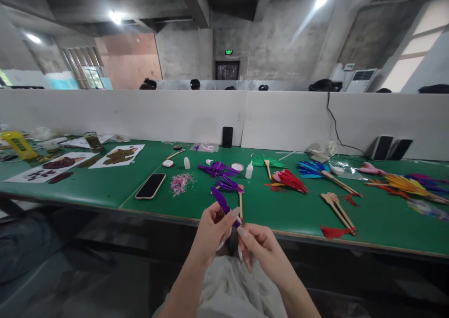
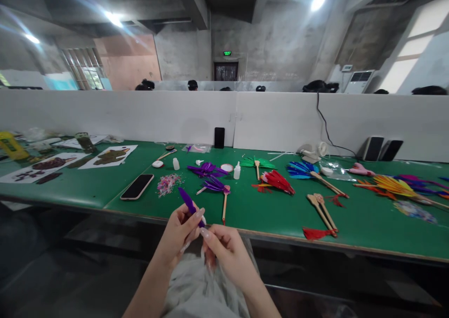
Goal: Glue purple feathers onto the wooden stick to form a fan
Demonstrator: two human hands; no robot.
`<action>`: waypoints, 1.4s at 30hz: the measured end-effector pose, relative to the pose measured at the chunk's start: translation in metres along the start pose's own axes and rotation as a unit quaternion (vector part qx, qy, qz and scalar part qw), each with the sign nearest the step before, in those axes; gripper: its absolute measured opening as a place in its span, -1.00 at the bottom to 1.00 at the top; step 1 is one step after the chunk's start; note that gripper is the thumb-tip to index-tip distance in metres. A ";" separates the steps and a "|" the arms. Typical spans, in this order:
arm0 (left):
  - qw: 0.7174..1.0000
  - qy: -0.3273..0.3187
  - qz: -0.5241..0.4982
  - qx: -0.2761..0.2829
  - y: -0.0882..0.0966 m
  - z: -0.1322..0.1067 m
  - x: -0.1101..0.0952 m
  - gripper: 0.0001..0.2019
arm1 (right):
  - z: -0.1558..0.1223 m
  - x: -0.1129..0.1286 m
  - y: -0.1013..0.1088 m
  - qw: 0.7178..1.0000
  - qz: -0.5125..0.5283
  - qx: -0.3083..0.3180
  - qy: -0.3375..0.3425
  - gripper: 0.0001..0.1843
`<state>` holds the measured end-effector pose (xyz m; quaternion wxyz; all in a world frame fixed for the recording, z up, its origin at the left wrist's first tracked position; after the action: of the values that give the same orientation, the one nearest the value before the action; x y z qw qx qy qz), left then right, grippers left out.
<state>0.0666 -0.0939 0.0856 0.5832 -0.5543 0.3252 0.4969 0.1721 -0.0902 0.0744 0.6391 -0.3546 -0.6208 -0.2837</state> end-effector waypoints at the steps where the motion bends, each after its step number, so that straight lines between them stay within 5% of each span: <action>1: 1.000 0.000 -0.001 -0.001 -0.001 -0.001 0.000 -0.65 | 0.001 0.000 0.000 1.000 -0.006 -0.006 0.001 -0.50; 7: 0.999 0.020 0.006 -0.035 -0.008 -0.004 -0.002 -0.59 | 0.005 -0.004 0.003 0.999 0.014 -0.014 -0.035 -0.42; 13: 0.995 0.009 0.022 -0.093 -0.002 -0.004 -0.003 -0.60 | 0.003 -0.002 -0.001 0.996 0.055 0.042 -0.050 -0.59; 21: 0.994 0.002 0.051 -0.099 0.002 -0.002 -0.002 -0.61 | -0.001 0.009 -0.003 0.996 0.029 0.078 -0.020 -0.72; 34: 0.995 -0.006 0.036 -0.097 -0.004 -0.004 -0.008 -0.60 | -0.004 0.006 0.002 0.997 -0.080 -0.017 0.010 -0.60; 42: 0.996 0.000 0.054 -0.067 -0.002 0.000 0.000 -0.63 | 0.001 0.001 0.004 0.998 -0.046 -0.028 -0.008 -0.55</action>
<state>0.0682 -0.0939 0.0859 0.5168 -0.5739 0.3210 0.5482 0.1747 -0.0873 0.0746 0.6099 -0.3458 -0.6332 -0.3277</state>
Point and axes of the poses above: each hand's wrist, its own z-axis towards the middle knuckle, its own y-axis out of the back of the hand, x = y × z, the point moved 5 cm from there along z, towards the middle knuckle, and after that the axes turned 9 degrees about -y, right-handed, at the moved point
